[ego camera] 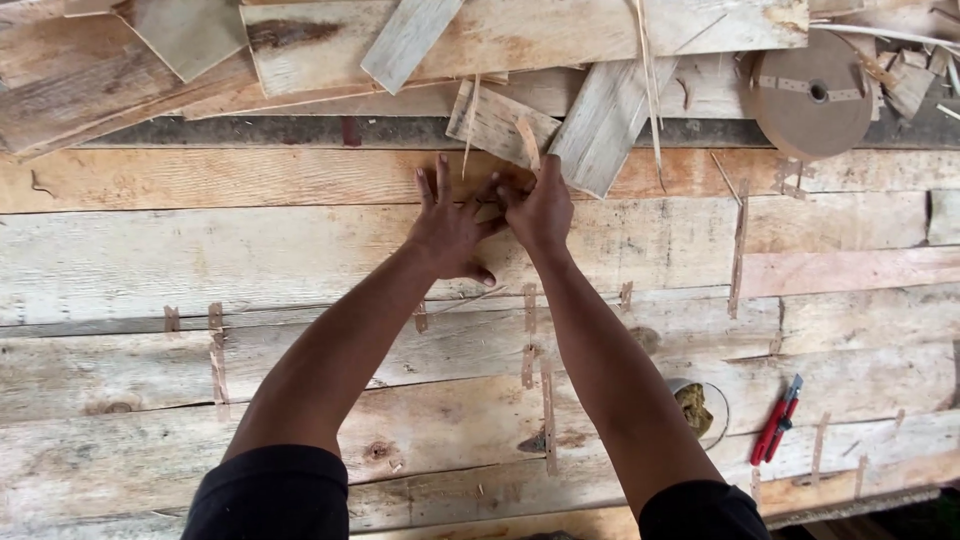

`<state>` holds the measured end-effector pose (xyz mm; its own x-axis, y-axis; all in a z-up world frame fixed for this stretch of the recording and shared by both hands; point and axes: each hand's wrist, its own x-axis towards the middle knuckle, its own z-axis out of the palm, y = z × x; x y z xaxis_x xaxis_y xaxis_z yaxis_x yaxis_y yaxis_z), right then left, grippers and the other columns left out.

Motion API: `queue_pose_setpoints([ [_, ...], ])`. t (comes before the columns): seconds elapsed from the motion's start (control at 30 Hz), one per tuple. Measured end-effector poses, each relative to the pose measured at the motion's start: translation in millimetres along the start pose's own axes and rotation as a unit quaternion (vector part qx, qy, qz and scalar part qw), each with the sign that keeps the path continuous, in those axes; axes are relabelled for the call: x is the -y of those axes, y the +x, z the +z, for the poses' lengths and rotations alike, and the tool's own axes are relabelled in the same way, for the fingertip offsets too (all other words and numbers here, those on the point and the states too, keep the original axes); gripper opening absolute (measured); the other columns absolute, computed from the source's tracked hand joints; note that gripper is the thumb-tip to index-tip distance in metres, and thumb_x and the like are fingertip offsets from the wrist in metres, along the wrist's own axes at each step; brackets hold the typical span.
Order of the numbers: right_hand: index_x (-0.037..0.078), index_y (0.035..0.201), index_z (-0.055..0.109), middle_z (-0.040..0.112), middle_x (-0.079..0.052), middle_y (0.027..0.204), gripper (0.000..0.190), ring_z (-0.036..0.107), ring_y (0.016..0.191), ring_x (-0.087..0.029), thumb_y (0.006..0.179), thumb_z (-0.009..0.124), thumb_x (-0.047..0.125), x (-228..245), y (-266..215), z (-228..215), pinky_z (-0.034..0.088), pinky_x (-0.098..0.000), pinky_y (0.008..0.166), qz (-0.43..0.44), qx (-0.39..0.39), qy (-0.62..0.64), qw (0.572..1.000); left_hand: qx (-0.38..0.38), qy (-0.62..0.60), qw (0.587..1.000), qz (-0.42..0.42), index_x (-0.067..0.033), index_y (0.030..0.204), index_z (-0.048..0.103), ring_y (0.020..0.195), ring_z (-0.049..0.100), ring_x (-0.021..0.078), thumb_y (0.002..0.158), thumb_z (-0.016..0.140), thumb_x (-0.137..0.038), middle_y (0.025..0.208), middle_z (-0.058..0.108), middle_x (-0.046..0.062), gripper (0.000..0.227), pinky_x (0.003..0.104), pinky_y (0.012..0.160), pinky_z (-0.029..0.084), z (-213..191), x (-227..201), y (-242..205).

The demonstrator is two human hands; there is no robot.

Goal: The person applies a paste-like filler to gaps between wooden planks using a small stick, smoothing it into the seams. They then use a red utility knife to scrape and trim a separate plank, removing surface material and shaping its edge.

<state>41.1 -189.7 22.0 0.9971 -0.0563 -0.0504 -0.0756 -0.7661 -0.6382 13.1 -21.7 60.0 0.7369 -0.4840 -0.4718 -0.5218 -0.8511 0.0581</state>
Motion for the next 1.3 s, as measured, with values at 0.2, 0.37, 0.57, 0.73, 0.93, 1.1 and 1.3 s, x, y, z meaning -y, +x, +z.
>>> queue_pose_setpoints([
  [0.2,0.013,0.128,0.037,0.055,-0.019,0.117,0.066,0.064,0.108,-0.053,0.086,0.085,0.027,-2.5,1.9,-3.8,0.056,-0.0713,0.085,-0.006,0.075,-0.036,0.996,0.011,-0.004,1.0,0.023,-0.0516,0.158,0.03,0.143,-0.004,0.0738,0.063,0.053,-0.099,0.175,-0.001,0.002,0.108,0.082,0.116,0.014,-0.9,7.1,-3.3],
  [0.37,0.012,0.135,0.034,0.049,-0.021,0.125,0.066,0.062,0.112,-0.056,0.089,0.082,0.017,9.1,-9.8,-8.9,0.057,-0.071,0.088,0.005,0.087,-0.039,0.995,0.006,-0.019,1.0,0.021,-0.0551,0.154,0.036,0.144,-0.004,0.0719,0.063,0.055,-0.098,0.176,0.001,0.002,0.103,0.08,0.117,0.012,-0.8,8.3,-5.7],
  [0.57,0.015,0.139,0.036,0.045,-0.022,0.133,0.071,0.057,0.124,-0.054,0.088,0.084,0.027,1.5,-47.3,-29.2,0.054,-0.0672,0.098,0.058,0.081,0.034,0.994,-0.016,-0.06,0.998,0.013,-0.0655,0.146,0.039,0.15,-0.009,0.063,0.067,0.048,-0.099,0.175,0.007,-0.002,0.086,0.075,0.122,0.002,6.5,13.1,-12.4],
  [0.73,0.003,0.13,0.053,0.05,-0.024,0.121,0.03,0.073,0.098,-0.04,0.107,0.056,0.023,-16.9,-116.5,-62.6,0.066,-0.0493,0.084,0.121,0.07,0.235,0.962,-0.046,-0.129,0.99,-0.02,-0.0577,0.145,0.049,0.158,-0.009,0.0454,0.081,0.052,-0.089,0.176,0.007,0.0,0.072,0.069,0.125,-0.004,31.8,-19.0,-11.9],
  [0.93,-0.003,0.128,0.064,0.053,-0.01,0.098,0.028,0.072,0.08,-0.019,0.11,0.05,0.012,-83.4,-221.6,-111.7,0.068,-0.0395,0.08,0.194,0.038,0.345,0.918,-0.142,-0.187,0.971,-0.044,-0.0345,0.148,0.056,0.155,0.026,0.0404,0.101,0.053,-0.06,0.169,0.032,0.006,0.053,0.074,0.122,0.014,57.8,-127.4,-31.5],
  [1.1,-0.009,0.122,0.067,0.059,-0.015,0.08,0.024,0.068,0.067,-0.02,0.106,0.056,0.004,-142.3,-310.9,-177.3,0.068,-0.0415,0.069,0.21,0.007,0.357,0.91,-0.281,-0.28,0.917,0.032,-0.0256,0.14,0.062,0.138,0.054,0.0349,0.106,0.055,-0.045,0.147,0.061,0.003,0.04,0.068,0.118,0.033,93.3,-244.7,-48.2],
  [1.3,-0.013,0.137,0.053,0.058,-0.018,0.081,0.036,0.061,0.065,-0.018,0.102,0.054,-0.004,-209.7,-370.7,-228.5,0.068,-0.0429,0.068,0.23,-0.005,0.395,0.889,-0.256,-0.28,0.922,0.073,-0.0287,0.157,0.045,0.151,0.033,0.04,0.105,0.059,-0.034,0.162,0.041,0.003,0.054,0.071,0.121,0.024,88.1,-349.8,-67.0],
])
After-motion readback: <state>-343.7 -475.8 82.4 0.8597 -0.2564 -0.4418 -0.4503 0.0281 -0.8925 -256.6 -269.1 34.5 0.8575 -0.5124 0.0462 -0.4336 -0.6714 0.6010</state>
